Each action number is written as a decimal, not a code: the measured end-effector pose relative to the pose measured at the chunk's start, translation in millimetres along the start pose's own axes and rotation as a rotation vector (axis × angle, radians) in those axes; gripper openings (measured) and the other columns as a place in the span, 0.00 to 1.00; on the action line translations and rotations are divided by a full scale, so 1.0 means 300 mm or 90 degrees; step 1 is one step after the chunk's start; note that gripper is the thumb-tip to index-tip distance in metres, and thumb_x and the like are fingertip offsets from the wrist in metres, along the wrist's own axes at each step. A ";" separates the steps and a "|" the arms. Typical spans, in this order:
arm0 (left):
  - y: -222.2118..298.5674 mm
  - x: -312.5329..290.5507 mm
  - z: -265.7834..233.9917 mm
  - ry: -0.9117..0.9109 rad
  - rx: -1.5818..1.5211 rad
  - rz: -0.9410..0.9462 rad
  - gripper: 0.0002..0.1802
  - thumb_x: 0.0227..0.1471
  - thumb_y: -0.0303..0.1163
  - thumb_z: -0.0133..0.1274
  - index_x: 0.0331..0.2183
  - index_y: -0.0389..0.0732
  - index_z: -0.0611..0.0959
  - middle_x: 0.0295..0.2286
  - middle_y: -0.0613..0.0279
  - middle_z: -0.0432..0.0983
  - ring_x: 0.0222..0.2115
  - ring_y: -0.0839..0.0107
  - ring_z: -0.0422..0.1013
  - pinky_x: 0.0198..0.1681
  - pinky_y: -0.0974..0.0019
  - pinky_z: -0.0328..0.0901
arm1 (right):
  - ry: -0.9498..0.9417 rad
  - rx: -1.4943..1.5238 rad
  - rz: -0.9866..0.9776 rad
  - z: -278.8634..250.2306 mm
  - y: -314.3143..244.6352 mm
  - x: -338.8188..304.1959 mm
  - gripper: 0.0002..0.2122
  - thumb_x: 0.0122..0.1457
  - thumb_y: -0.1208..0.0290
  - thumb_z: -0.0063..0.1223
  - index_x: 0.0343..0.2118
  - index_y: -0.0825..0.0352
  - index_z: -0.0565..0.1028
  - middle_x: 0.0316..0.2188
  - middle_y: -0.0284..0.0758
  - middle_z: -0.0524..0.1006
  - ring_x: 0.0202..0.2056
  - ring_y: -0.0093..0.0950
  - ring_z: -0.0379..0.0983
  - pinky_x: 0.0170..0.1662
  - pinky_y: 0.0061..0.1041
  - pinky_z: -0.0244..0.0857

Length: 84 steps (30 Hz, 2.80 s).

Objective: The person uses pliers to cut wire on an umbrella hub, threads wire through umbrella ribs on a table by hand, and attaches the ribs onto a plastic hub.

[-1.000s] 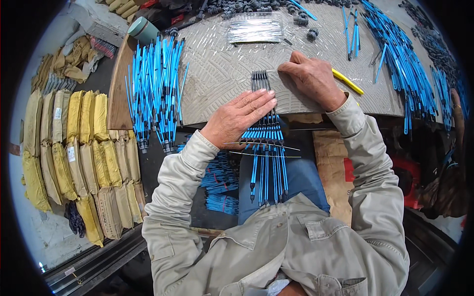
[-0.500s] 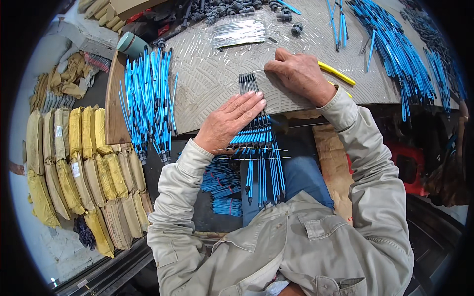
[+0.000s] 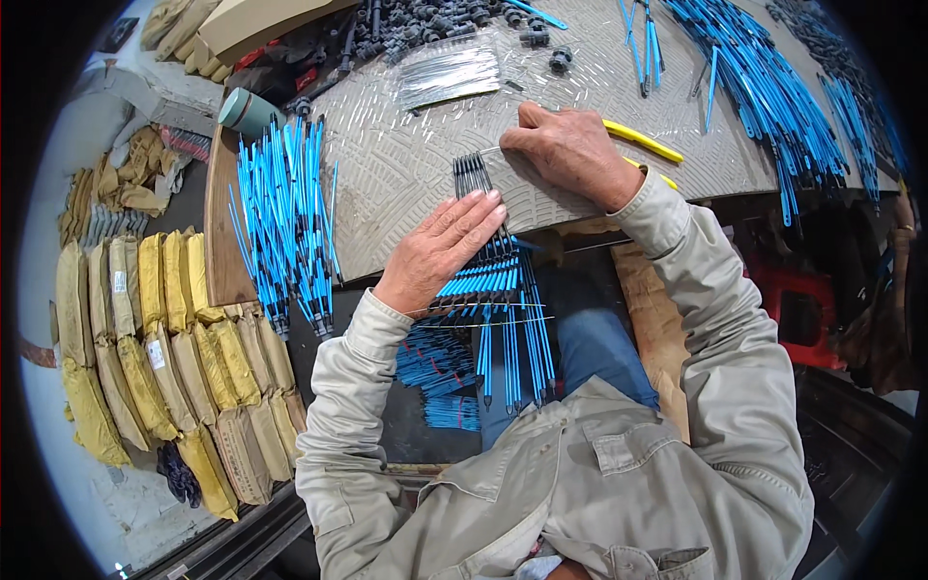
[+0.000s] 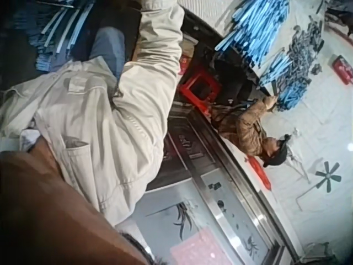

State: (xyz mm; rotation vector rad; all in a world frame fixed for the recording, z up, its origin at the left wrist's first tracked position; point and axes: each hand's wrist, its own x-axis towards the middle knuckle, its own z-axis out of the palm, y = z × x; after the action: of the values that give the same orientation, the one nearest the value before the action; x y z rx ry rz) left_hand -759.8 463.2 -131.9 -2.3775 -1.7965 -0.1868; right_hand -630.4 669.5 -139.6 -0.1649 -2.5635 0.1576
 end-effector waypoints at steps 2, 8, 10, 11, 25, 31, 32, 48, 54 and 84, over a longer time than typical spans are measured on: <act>0.002 0.003 -0.002 -0.004 -0.007 -0.006 0.29 0.46 0.29 0.42 0.54 0.46 0.64 0.54 0.66 0.58 0.55 0.70 0.56 0.57 0.65 0.53 | 0.007 0.006 -0.004 0.003 0.007 -0.001 0.04 0.51 0.67 0.48 0.29 0.56 0.74 0.24 0.31 0.69 0.21 0.32 0.71 0.22 0.31 0.62; 0.001 0.005 -0.004 -0.007 0.013 -0.004 0.29 0.46 0.30 0.43 0.54 0.47 0.65 0.55 0.67 0.58 0.55 0.70 0.55 0.58 0.65 0.53 | 0.008 0.012 -0.013 0.008 0.011 -0.004 0.04 0.50 0.67 0.49 0.29 0.56 0.74 0.24 0.31 0.69 0.21 0.32 0.71 0.22 0.31 0.63; 0.003 0.007 -0.006 -0.009 0.012 -0.004 0.29 0.46 0.30 0.43 0.54 0.47 0.65 0.55 0.68 0.58 0.56 0.70 0.55 0.58 0.65 0.53 | 0.004 0.003 -0.007 0.013 0.010 -0.003 0.04 0.50 0.67 0.49 0.29 0.56 0.74 0.24 0.31 0.69 0.21 0.32 0.72 0.22 0.31 0.63; 0.005 0.008 -0.007 -0.010 0.002 -0.008 0.29 0.46 0.30 0.43 0.54 0.47 0.65 0.55 0.68 0.58 0.55 0.70 0.55 0.58 0.65 0.53 | 0.000 -0.006 -0.004 0.016 0.010 -0.002 0.04 0.49 0.67 0.49 0.29 0.56 0.74 0.25 0.31 0.69 0.21 0.32 0.72 0.22 0.31 0.63; 0.004 0.011 -0.004 -0.008 -0.018 -0.017 0.28 0.48 0.28 0.43 0.53 0.47 0.66 0.54 0.68 0.59 0.55 0.70 0.56 0.57 0.65 0.54 | 0.006 -0.009 -0.011 0.025 0.008 0.000 0.04 0.49 0.68 0.49 0.29 0.55 0.73 0.26 0.31 0.69 0.24 0.31 0.73 0.24 0.31 0.65; 0.002 0.011 0.000 -0.007 -0.013 -0.011 0.28 0.48 0.28 0.44 0.54 0.48 0.65 0.54 0.68 0.59 0.56 0.70 0.55 0.57 0.65 0.54 | 0.007 0.005 -0.026 0.027 0.015 0.010 0.05 0.49 0.68 0.49 0.30 0.56 0.73 0.26 0.31 0.68 0.24 0.32 0.73 0.24 0.32 0.64; 0.001 0.010 0.000 -0.008 -0.012 -0.010 0.28 0.47 0.28 0.44 0.54 0.48 0.65 0.54 0.68 0.58 0.56 0.70 0.55 0.57 0.65 0.54 | 0.005 0.006 -0.030 0.027 0.013 0.012 0.04 0.49 0.68 0.49 0.30 0.56 0.73 0.26 0.32 0.68 0.24 0.32 0.73 0.24 0.32 0.64; -0.018 -0.011 0.015 0.008 0.008 0.015 0.32 0.44 0.28 0.45 0.54 0.45 0.64 0.55 0.63 0.58 0.55 0.68 0.56 0.58 0.64 0.53 | -0.077 0.048 0.006 0.001 -0.018 0.034 0.04 0.53 0.67 0.46 0.30 0.59 0.70 0.26 0.36 0.69 0.23 0.40 0.71 0.24 0.37 0.62; -0.021 -0.016 0.012 0.005 -0.017 0.024 0.38 0.38 0.32 0.51 0.55 0.42 0.62 0.55 0.59 0.56 0.56 0.64 0.55 0.58 0.61 0.51 | -0.072 0.057 -0.014 0.039 -0.039 0.063 0.04 0.53 0.68 0.47 0.30 0.60 0.69 0.26 0.36 0.69 0.24 0.40 0.71 0.25 0.37 0.62; -0.001 -0.027 -0.021 -0.013 -0.131 0.020 0.52 0.27 0.44 0.64 0.55 0.39 0.60 0.56 0.55 0.53 0.57 0.61 0.52 0.59 0.61 0.48 | -0.163 -0.053 -0.138 0.011 -0.058 0.132 0.03 0.52 0.74 0.44 0.27 0.67 0.69 0.25 0.35 0.72 0.24 0.30 0.72 0.27 0.28 0.66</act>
State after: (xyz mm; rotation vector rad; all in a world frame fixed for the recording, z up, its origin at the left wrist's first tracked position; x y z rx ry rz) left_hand -762.2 454.5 -127.3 -2.5514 -1.8284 -0.3607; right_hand -666.9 658.2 -118.8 0.1099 -2.8223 -0.0122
